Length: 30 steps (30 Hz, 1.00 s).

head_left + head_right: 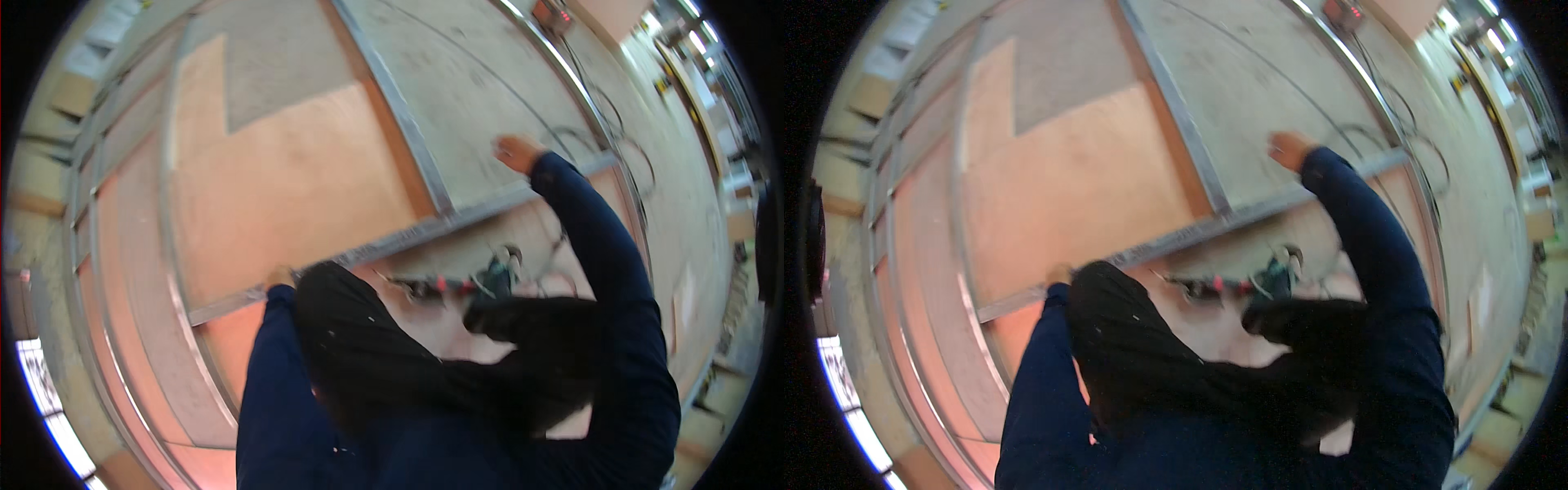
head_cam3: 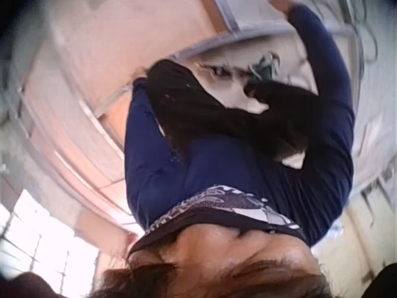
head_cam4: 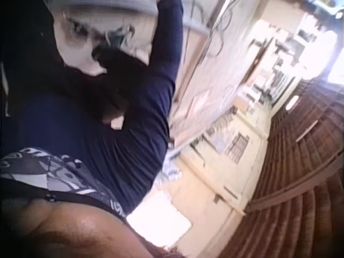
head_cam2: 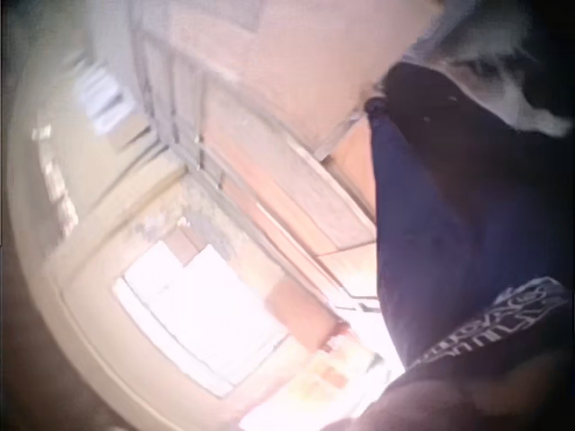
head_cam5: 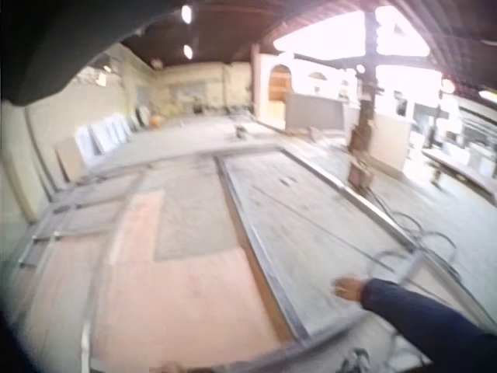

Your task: Cutting metal studs with an angle grinder and positioning them on a wall frame.

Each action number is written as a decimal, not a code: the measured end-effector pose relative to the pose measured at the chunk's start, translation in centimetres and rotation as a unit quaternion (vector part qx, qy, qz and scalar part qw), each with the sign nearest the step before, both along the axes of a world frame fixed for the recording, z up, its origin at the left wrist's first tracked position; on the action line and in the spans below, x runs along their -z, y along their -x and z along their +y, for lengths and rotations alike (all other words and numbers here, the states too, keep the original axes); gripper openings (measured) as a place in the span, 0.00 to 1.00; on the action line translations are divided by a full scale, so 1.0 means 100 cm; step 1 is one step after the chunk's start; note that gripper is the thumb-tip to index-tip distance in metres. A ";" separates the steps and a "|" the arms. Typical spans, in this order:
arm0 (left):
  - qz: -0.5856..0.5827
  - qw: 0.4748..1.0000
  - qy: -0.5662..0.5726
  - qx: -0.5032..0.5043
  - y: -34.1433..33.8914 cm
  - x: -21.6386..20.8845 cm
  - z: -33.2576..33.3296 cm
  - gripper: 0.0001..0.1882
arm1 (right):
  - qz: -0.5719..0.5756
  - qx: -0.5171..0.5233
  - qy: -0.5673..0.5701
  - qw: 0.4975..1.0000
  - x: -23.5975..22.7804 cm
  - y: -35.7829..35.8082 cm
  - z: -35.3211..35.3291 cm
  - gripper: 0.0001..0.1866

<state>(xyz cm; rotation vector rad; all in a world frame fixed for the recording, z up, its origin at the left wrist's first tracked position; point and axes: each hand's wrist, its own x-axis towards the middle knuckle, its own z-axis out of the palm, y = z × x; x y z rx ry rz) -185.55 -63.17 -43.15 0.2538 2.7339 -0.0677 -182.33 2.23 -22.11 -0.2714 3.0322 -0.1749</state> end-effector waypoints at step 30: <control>0.048 0.996 -0.033 0.061 -0.015 -0.021 0.000 0.06 | -0.158 0.291 0.225 0.916 0.148 -0.003 -0.106 0.33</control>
